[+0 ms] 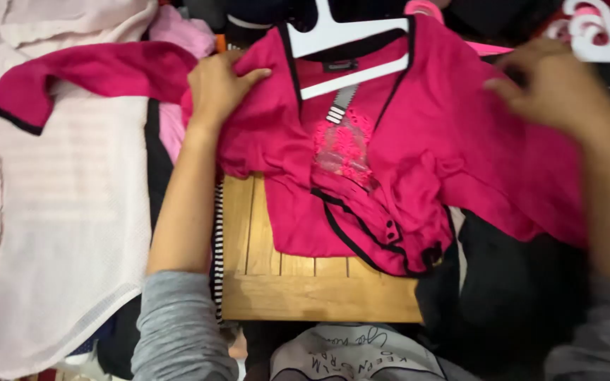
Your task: The person buttons a pink blouse on a hanger, folds it, and places it aside. They then pick up a white blouse, button it, place it on a hanger, and begin folding it.
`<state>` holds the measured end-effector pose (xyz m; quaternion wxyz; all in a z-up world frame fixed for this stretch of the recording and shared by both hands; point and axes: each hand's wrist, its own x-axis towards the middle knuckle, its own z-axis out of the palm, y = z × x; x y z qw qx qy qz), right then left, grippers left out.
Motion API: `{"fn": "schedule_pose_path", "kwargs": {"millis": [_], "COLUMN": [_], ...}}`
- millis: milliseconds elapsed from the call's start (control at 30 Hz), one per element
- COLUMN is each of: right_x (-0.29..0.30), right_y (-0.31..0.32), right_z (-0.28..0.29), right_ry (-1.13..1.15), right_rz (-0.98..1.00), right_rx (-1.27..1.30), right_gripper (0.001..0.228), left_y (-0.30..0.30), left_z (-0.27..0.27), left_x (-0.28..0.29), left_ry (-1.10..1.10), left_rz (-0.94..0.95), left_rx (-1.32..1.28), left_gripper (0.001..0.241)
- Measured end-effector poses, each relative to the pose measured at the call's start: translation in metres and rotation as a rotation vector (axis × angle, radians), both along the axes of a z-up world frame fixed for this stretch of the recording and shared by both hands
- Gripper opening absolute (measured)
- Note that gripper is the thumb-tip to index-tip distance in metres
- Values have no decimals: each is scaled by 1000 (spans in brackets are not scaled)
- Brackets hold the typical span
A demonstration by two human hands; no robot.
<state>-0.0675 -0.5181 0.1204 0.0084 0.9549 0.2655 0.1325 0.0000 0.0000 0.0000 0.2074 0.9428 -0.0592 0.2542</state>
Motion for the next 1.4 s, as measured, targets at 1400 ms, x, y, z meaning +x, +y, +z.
{"fn": "schedule_pose_path", "kwargs": {"millis": [1400], "right_x": [-167], "right_y": [38], "right_z": [-208], "right_ry": [315], "right_rz": [270], "right_rx": [-218], "right_gripper": [39], "left_y": [-17], "left_z": [3], "left_x": [-220], "left_ry": [642], "left_rz": [-917], "left_rx": [-364], "left_gripper": [28]}}
